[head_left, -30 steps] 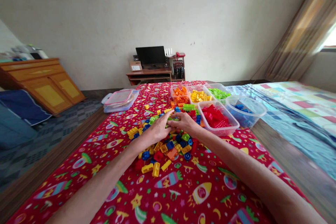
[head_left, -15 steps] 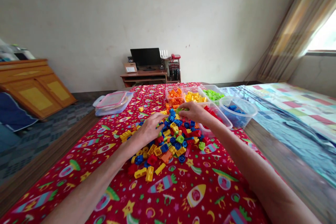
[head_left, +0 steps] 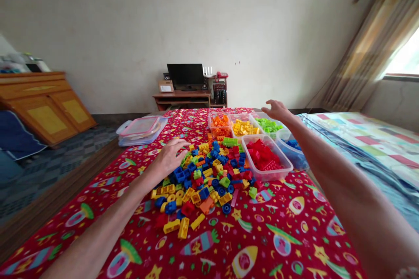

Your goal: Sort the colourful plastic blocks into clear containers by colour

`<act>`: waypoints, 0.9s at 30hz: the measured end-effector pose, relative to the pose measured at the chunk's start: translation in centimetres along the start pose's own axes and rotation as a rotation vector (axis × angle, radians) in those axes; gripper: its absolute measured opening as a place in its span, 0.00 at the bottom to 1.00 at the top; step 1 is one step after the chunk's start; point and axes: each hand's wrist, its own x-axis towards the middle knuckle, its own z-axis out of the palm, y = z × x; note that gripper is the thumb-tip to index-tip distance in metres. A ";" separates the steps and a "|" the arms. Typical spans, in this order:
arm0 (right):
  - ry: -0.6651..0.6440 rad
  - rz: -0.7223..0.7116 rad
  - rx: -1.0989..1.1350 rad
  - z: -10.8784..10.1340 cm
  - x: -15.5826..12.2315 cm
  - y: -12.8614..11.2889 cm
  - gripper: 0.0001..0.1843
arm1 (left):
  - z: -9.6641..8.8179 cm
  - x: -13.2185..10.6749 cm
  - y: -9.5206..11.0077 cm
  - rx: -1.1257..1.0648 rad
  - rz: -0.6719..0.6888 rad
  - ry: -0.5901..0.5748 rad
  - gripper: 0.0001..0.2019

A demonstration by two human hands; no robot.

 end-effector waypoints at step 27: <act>-0.442 -0.443 0.139 3.4 -15.8 -16.5 0.14 | 1.9 -1.0 1.3 -0.210 -0.113 -0.288 0.29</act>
